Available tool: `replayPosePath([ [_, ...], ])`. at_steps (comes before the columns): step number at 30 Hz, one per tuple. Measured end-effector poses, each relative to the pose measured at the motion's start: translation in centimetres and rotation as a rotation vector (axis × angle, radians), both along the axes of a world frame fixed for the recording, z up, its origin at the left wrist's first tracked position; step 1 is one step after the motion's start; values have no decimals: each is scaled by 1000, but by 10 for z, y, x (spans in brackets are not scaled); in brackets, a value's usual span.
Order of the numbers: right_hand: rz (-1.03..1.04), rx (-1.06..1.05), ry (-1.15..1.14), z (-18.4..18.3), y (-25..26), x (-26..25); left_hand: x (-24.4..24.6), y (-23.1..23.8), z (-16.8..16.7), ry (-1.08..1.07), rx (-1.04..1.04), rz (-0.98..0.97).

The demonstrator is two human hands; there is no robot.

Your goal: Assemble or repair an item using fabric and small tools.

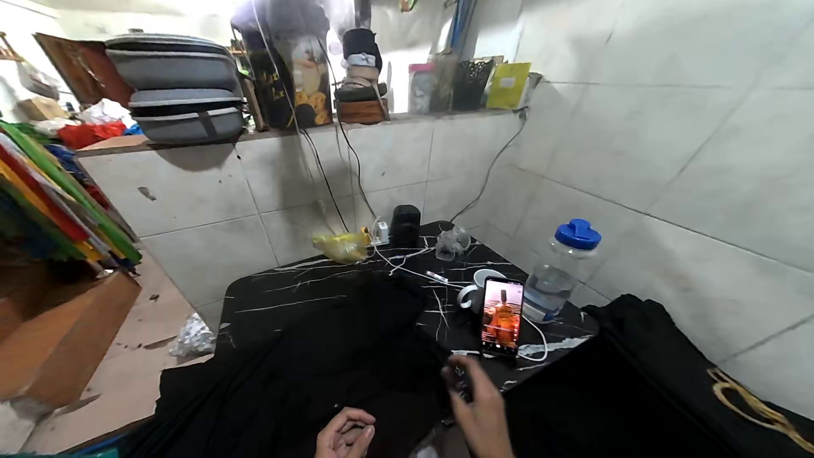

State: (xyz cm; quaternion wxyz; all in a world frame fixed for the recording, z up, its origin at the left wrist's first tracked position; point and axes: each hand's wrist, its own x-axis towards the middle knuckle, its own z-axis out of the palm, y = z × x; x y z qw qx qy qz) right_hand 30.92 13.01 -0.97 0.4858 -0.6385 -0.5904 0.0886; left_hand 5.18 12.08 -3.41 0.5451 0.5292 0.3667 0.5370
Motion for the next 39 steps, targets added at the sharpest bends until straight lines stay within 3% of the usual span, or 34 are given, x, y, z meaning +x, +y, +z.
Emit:
replayPosePath([
  [5, -242, 146, 35, -6, 22, 68, 0, 0, -1, 3, -6, 3],
  [11, -269, 109, -40, -19, 29, 87, 0, 0, -2, -13, 6, 5],
  [17, -249, 147, -25, -4, 30, 75, -1, -1, 0, 15, 8, 10],
  [22, -213, 182, -42, -14, 19, 57, -1, 0, -1, 18, 25, 17],
  [32, -184, 177, 50, -14, 34, 100, 1, 0, 0, 35, 3, 30],
  [39, -60, 248, 201, -12, 10, 57, 0, 0, -2, 32, -1, 62],
])
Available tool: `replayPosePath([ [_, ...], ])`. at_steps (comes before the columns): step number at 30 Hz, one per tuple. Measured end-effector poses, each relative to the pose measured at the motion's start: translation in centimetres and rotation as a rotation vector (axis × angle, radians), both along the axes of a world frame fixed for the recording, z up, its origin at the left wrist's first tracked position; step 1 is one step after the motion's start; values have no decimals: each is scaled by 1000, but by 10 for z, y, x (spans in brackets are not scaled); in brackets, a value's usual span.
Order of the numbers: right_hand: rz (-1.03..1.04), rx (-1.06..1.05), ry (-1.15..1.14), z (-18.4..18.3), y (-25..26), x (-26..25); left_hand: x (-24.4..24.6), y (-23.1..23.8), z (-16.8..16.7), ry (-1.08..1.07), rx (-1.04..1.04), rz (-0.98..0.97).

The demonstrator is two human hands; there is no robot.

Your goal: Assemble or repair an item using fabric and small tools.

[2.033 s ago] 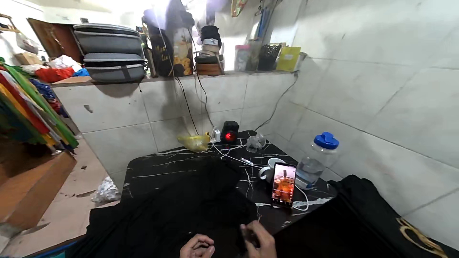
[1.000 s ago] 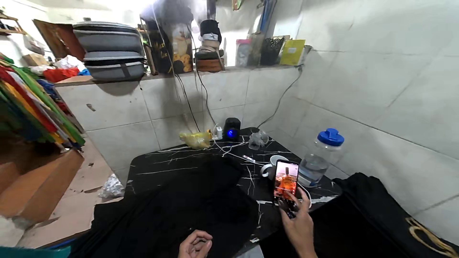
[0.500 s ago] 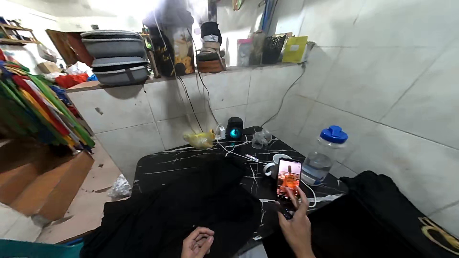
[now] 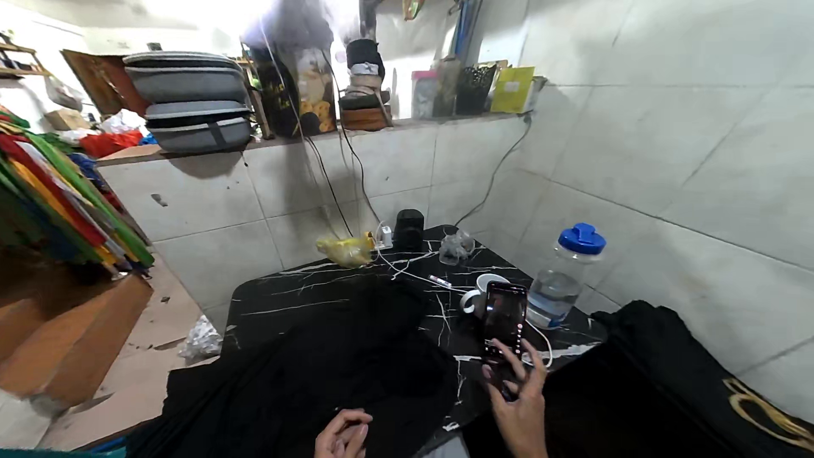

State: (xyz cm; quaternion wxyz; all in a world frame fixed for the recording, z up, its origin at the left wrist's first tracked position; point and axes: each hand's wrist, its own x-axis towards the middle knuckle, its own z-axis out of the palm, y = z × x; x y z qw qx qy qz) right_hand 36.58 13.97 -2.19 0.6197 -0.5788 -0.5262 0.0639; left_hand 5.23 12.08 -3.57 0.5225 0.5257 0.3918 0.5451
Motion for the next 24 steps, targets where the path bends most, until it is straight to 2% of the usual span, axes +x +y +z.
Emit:
replayPosePath([
  [2, 112, -49, 29, 5, -13, -29, -1, 0, 0, 6, -15, 7],
  [4, 235, -147, -39, 10, -23, -66, -1, -1, 0, 11, -29, 4],
  [7, 475, -541, -188, 26, -34, -123, 1, -1, 0, 29, -3, -13],
  [9, 526, -710, -232, 29, -32, -147, 1, 0, -2, 14, 58, -24],
  [14, 499, -524, -271, 23, -31, -152, 1, 0, 0, 10, 18, 12],
  [18, 493, -535, -247, 25, -32, -140, 4, 0, 3, 5, -1, 5],
  [20, 382, -445, -208, 24, -27, -127, 4, -1, 4, 4, -3, -1],
  [24, -7, -195, -253, 16, -1, -67, 3, -3, 7, 21, -40, -29],
])
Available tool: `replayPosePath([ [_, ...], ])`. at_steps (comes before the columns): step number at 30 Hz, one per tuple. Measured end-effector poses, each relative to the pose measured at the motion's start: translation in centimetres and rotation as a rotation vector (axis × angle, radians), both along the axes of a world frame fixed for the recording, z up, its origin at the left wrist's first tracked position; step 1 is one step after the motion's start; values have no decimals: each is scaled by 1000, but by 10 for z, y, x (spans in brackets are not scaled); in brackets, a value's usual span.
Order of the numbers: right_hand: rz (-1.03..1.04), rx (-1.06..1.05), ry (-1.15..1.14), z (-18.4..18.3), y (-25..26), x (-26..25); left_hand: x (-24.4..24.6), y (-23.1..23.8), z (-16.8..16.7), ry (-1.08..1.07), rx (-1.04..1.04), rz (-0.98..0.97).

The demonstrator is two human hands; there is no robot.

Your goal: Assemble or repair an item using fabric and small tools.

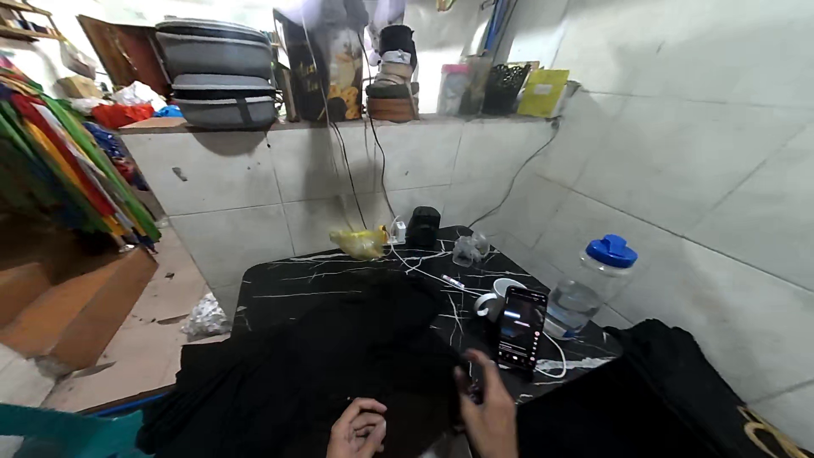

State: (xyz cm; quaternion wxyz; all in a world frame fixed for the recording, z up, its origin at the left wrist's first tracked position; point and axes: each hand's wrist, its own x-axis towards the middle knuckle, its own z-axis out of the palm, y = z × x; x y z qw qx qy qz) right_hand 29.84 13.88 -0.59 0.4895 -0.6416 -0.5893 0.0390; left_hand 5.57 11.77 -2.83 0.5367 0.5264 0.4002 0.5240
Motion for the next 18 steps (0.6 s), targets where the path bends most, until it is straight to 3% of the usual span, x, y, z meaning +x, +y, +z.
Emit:
replayPosePath([
  [4, -197, 138, -6, -23, 22, 70, 1, 1, 3, -11, -25, -17],
  [10, -131, 209, -26, -28, 37, 104, 0, 2, -1, -19, -26, -26],
  [14, 44, 240, 53, -12, 21, 63, -1, 1, 0, -9, -50, 9],
  [18, 344, -22, 43, -2, -10, -12, 1, 1, -3, 55, 31, 32],
])
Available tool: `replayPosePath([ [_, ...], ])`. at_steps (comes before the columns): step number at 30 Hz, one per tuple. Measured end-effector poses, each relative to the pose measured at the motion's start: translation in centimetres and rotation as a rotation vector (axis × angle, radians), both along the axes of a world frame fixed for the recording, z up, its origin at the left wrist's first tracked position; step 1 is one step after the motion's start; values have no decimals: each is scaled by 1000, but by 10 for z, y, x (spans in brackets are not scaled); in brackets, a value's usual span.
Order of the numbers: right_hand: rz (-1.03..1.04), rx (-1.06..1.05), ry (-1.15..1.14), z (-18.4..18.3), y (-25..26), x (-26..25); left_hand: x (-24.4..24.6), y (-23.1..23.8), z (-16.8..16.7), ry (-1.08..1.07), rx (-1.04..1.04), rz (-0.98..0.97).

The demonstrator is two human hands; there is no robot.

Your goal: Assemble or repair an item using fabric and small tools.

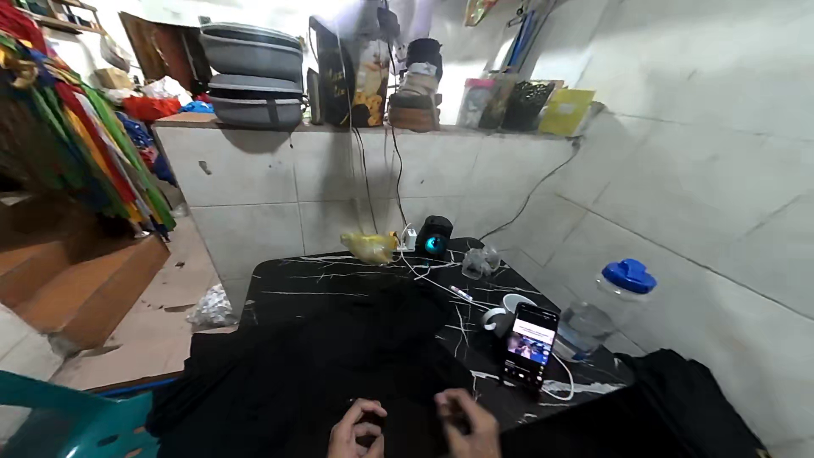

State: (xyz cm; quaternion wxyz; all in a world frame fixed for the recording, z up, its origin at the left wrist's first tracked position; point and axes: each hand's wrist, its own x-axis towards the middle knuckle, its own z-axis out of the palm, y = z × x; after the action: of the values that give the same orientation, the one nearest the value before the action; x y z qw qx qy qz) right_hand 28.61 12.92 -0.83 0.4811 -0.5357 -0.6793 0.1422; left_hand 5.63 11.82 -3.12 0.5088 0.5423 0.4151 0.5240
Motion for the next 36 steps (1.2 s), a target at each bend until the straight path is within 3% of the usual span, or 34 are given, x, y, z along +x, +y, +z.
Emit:
replayPosePath([
  [2, 128, -202, -67, 0, -10, -35, 0, -1, 0, 12, 19, -5],
  [5, 123, -421, -159, 7, -17, -69, 0, -2, -1, 18, 29, -11],
  [9, 157, -516, -256, 30, -17, -70, 4, -2, -2, 32, 38, 28],
  [12, 171, -438, 76, 16, -13, -60, 7, -2, 0, 111, 66, 72],
  [16, 214, -524, 494, -1, -7, -53, 15, -1, -13, 228, 282, 216],
  [18, 232, -560, 528, -8, -7, -52, 16, 1, -19, 281, 351, 283],
  [22, 240, -607, 624, -13, -6, -52, 18, -1, -13, 391, 288, 311],
  [26, 219, -648, 762, -9, -7, -58, 16, -3, -8, 292, 222, 234],
  [29, 198, -656, 779, -9, -10, -62, 17, -4, -11, 337, 303, 281],
  [32, 174, -643, 718, -12, -13, -62, 16, -4, -7, 499, 374, 336],
  [36, 169, -646, 809, -9, -13, -63, 1, -7, 6, 782, 308, 172],
])
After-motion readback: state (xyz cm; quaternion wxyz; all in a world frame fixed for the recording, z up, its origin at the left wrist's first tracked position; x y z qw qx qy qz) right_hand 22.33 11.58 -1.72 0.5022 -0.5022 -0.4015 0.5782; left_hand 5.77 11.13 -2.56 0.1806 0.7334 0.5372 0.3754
